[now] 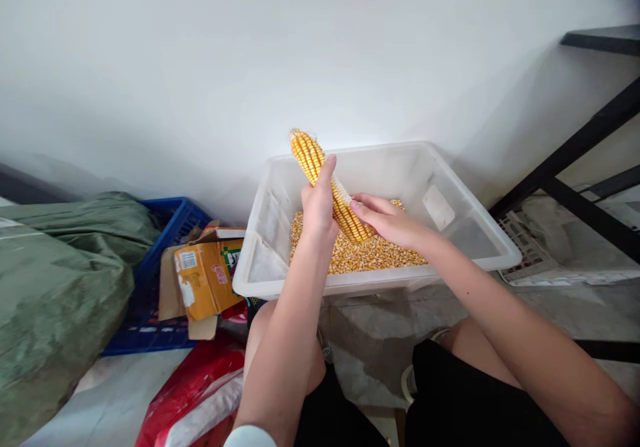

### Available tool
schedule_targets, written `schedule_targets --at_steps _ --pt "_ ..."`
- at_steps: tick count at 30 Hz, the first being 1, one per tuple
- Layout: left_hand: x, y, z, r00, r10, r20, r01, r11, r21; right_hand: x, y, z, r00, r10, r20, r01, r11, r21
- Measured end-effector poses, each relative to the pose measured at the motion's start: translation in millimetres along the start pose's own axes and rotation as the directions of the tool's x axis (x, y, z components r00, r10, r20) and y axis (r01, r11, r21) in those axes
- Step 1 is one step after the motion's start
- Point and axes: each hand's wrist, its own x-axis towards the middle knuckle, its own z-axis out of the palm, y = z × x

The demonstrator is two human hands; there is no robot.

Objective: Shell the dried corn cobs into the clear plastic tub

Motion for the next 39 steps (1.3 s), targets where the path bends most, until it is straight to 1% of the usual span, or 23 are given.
schedule_targets --at_steps 2,5,7,9,12,16,18,22,25,27,28,30,32,33,34,35,37,39 --pt "-2.4 -4.5 1.6 0.997 0.075 0.019 -0.075 0.997 -0.001 -0.4 -1.4 6.5 0.997 -0.020 -0.076 0.017 0.999 -0.048" --pt "-13.0 -13.6 8.2 0.979 0.199 -0.049 -0.197 0.980 0.040 1.3 -4.5 15.3 0.967 -0.055 -0.249 0.015 0.987 -0.160" --pt "-23.8 -18.0 15.0 0.962 0.266 -0.066 -0.261 0.962 0.077 2.8 -7.4 18.4 0.945 -0.087 -0.315 0.016 0.975 -0.221" --pt "-34.9 -19.0 22.1 0.947 0.318 -0.042 -0.313 0.944 0.103 3.8 -10.3 19.0 0.923 -0.124 -0.365 0.030 0.967 -0.252" --pt "-46.3 -15.5 29.5 0.933 0.360 0.002 -0.359 0.929 0.085 3.5 -12.8 17.5 0.884 -0.178 -0.433 0.052 0.956 -0.288" --pt "-48.4 -11.0 31.8 0.927 0.374 -0.002 -0.372 0.921 0.114 3.0 -11.6 16.7 0.859 -0.232 -0.456 0.083 0.943 -0.324" --pt "-46.8 -10.7 31.6 0.928 0.373 -0.004 -0.370 0.920 0.130 3.9 -9.9 17.3 0.852 -0.230 -0.470 0.086 0.947 -0.308" --pt "-45.4 -11.2 31.4 0.935 0.352 0.037 -0.354 0.928 0.120 6.2 -6.6 17.9 0.846 -0.228 -0.483 0.084 0.950 -0.301" --pt "-46.6 -11.0 30.9 0.943 0.333 0.024 -0.333 0.937 0.103 7.6 -3.9 16.5 0.845 -0.220 -0.488 0.077 0.952 -0.296" --pt "-48.6 -10.1 30.5 0.951 0.309 0.014 -0.309 0.946 0.102 9.0 -2.2 14.3 0.841 -0.193 -0.505 0.064 0.963 -0.262" --pt "-50.0 -9.5 30.4 0.956 0.293 0.018 -0.294 0.951 0.100 9.9 -1.5 13.0 0.833 -0.175 -0.525 0.058 0.971 -0.232" --pt "-52.7 -8.2 30.9 0.962 0.271 0.035 -0.273 0.957 0.095 12.3 -0.3 10.4 0.797 -0.155 -0.584 0.055 0.981 -0.185" --pt "-53.8 -7.3 31.9 0.960 0.276 0.044 -0.279 0.955 0.101 15.6 1.1 8.6 0.761 -0.155 -0.630 0.055 0.983 -0.175" --pt "-53.2 -7.2 32.2 0.957 0.286 0.041 -0.289 0.951 0.111 17.6 2.3 7.8 0.755 -0.155 -0.637 0.050 0.982 -0.180" --pt "-51.5 -7.6 32.3 0.956 0.291 0.037 -0.294 0.948 0.122 19.9 4.0 6.9 0.764 -0.143 -0.630 0.040 0.984 -0.176" --pt "-48.9 -8.4 32.0 0.956 0.291 0.033 -0.293 0.948 0.128 22.4 6.3 5.8 0.787 -0.114 -0.606 0.027 0.988 -0.150" --pt "-41.6 -11.1 30.3 0.957 0.289 0.028 -0.290 0.947 0.140 27.0 12.4 2.6 0.848 -0.011 -0.529 -0.010 0.999 -0.037" --pt "-33.5 -14.4 27.1 0.955 0.297 0.013 -0.296 0.943 0.150 30.0 18.6 -2.0 0.893 0.079 -0.443 -0.041 0.995 0.094"
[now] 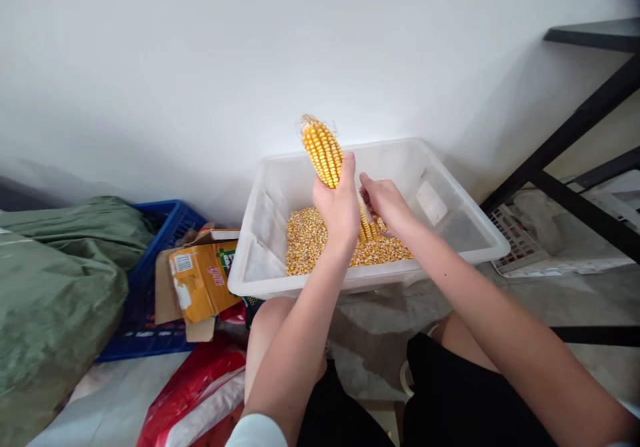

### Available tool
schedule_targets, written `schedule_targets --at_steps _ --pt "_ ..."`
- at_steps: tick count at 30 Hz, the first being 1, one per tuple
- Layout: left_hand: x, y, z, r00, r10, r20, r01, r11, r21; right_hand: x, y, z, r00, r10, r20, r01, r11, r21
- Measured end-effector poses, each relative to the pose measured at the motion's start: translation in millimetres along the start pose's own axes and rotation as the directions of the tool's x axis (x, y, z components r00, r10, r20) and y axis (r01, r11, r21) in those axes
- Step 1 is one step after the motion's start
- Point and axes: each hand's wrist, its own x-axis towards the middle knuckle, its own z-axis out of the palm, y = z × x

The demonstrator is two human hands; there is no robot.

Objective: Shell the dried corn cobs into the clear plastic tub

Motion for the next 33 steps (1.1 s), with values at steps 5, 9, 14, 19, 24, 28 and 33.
schedule_targets --at_steps 5,9,14,19,24,28,33 --pt "14.0 -8.3 -8.3 1.000 -0.013 -0.016 0.012 0.998 -0.060 1.3 0.6 -9.6 0.999 -0.044 0.028 0.044 0.999 0.022" --pt "17.8 -6.8 -10.8 0.996 -0.087 0.003 0.087 0.989 -0.120 -4.9 -8.6 -7.5 0.981 0.060 0.185 -0.086 0.987 0.133" --pt "6.3 -10.0 -2.7 0.988 -0.122 0.093 0.136 0.978 -0.161 -6.9 -9.5 1.1 0.996 -0.023 0.090 0.025 0.999 -0.022" --pt "-10.0 -16.2 6.5 0.996 -0.053 0.069 0.059 0.995 -0.082 -15.1 -15.8 3.7 0.997 -0.055 -0.056 0.044 0.980 -0.192" --pt "-14.0 -11.0 8.6 0.998 -0.031 0.046 0.036 0.993 -0.117 -23.2 -24.8 3.7 0.987 -0.151 -0.047 0.138 0.967 -0.217" --pt "-11.4 -5.7 8.5 0.995 -0.067 0.080 0.080 0.982 -0.170 -22.7 -23.3 3.8 0.981 -0.191 -0.031 0.175 0.943 -0.284" --pt "-10.0 -1.5 4.9 0.983 -0.136 0.124 0.154 0.976 -0.151 -23.3 -21.3 4.9 0.965 -0.253 -0.074 0.213 0.914 -0.345"
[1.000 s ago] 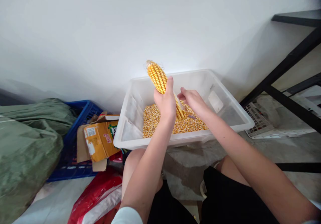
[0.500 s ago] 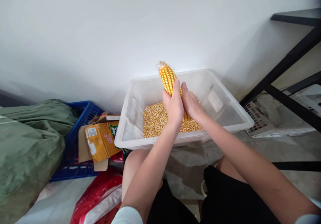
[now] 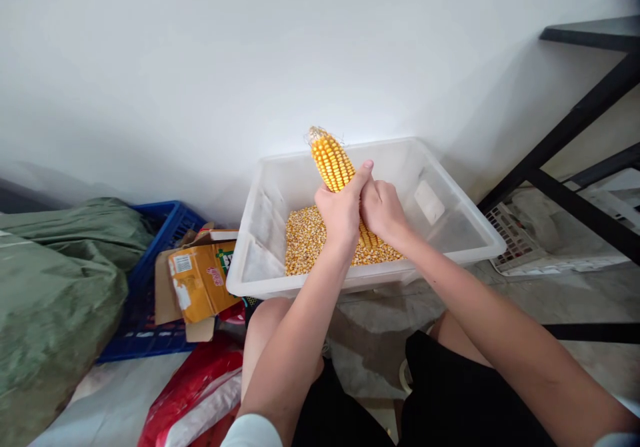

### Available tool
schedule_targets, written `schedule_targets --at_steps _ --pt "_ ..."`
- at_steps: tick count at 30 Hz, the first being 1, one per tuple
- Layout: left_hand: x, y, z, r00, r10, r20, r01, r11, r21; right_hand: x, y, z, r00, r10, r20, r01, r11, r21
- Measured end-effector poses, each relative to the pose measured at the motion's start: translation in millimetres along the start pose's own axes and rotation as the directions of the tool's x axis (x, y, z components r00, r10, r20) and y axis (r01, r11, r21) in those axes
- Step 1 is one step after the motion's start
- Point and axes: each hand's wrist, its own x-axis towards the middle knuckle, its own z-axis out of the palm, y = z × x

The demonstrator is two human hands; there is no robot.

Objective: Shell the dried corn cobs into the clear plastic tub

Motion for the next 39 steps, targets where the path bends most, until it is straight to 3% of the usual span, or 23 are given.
schedule_targets --at_steps 15,18,21,23,25,28,30,32,36,39 --pt "0.6 1.1 -7.5 0.999 0.025 0.037 -0.027 0.999 0.032 -0.5 0.0 1.1 0.999 0.038 -0.027 -0.034 0.993 0.114" --pt "3.6 5.0 -11.5 0.998 0.004 0.062 -0.006 1.000 0.020 2.8 1.3 -2.6 0.989 0.075 0.124 -0.102 0.969 0.224" --pt "10.0 8.1 -17.4 0.999 -0.016 0.029 0.016 1.000 -0.004 8.7 2.0 -14.0 0.917 0.057 0.394 -0.222 0.894 0.389" --pt "15.3 9.8 -21.0 1.000 -0.013 -0.018 0.012 1.000 -0.019 10.6 1.4 -22.9 0.867 -0.004 0.499 -0.237 0.876 0.419" --pt "19.5 11.6 -23.1 0.998 -0.013 -0.055 0.011 0.999 -0.035 8.9 -0.2 -29.1 0.835 -0.042 0.548 -0.193 0.911 0.365" --pt "21.6 14.0 -22.8 0.995 -0.018 -0.097 0.013 0.999 -0.048 1.1 -3.8 -30.1 0.853 -0.077 0.517 -0.048 0.974 0.223" --pt "20.6 14.8 -21.7 0.990 -0.009 -0.140 0.002 0.999 -0.046 -4.5 -5.7 -26.8 0.883 -0.122 0.453 0.065 0.988 0.139" --pt "19.3 15.2 -21.3 0.988 -0.022 -0.154 0.016 0.999 -0.038 -8.4 -6.7 -23.2 0.885 -0.160 0.437 0.132 0.987 0.093" --pt "17.3 15.2 -23.2 0.990 -0.127 -0.056 0.125 0.992 -0.028 -11.8 -7.0 -18.5 0.894 -0.177 0.412 0.142 0.983 0.114" --pt "14.1 13.4 -23.3 0.990 -0.132 0.047 0.134 0.991 -0.026 -13.8 -9.2 -16.4 0.922 -0.179 0.344 0.135 0.980 0.147"
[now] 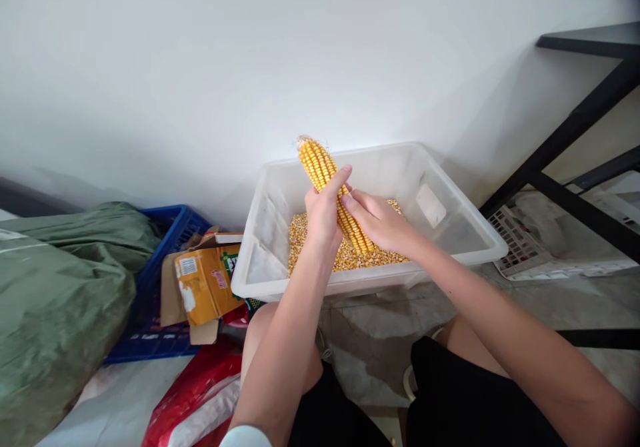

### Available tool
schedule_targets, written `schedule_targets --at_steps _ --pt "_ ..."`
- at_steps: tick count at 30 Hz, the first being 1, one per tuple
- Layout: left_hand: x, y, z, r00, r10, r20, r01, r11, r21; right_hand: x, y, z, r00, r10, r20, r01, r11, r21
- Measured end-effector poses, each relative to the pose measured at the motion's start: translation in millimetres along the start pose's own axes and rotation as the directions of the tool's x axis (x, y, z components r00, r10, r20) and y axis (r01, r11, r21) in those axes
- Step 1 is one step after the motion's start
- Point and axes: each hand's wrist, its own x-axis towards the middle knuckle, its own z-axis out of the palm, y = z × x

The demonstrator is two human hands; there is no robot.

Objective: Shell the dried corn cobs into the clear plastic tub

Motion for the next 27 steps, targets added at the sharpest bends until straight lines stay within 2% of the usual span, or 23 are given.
schedule_targets --at_steps 3,9,14,19,27 --pt "-4.4 -5.2 2.9 0.996 0.060 0.067 -0.059 0.998 -0.022 -1.2 -4.1 3.0 0.994 0.030 -0.108 -0.026 0.999 0.036" --pt "-9.0 -14.3 7.9 0.994 0.087 0.069 -0.087 0.996 -0.003 -3.0 -8.6 5.7 0.975 0.086 -0.207 -0.097 0.995 -0.040" --pt "-9.5 -15.1 8.4 0.989 0.147 0.008 -0.147 0.988 0.044 -2.2 -8.2 3.9 0.971 0.129 -0.200 -0.132 0.991 -0.006" --pt "-7.7 -16.9 5.4 0.988 0.151 -0.024 -0.149 0.986 0.071 -1.9 -8.4 4.3 0.973 0.131 -0.188 -0.145 0.988 -0.059" --pt "-5.2 -20.4 3.2 0.987 0.158 -0.044 -0.150 0.979 0.137 -0.1 -6.8 13.5 0.954 0.138 -0.266 -0.177 0.976 -0.127"
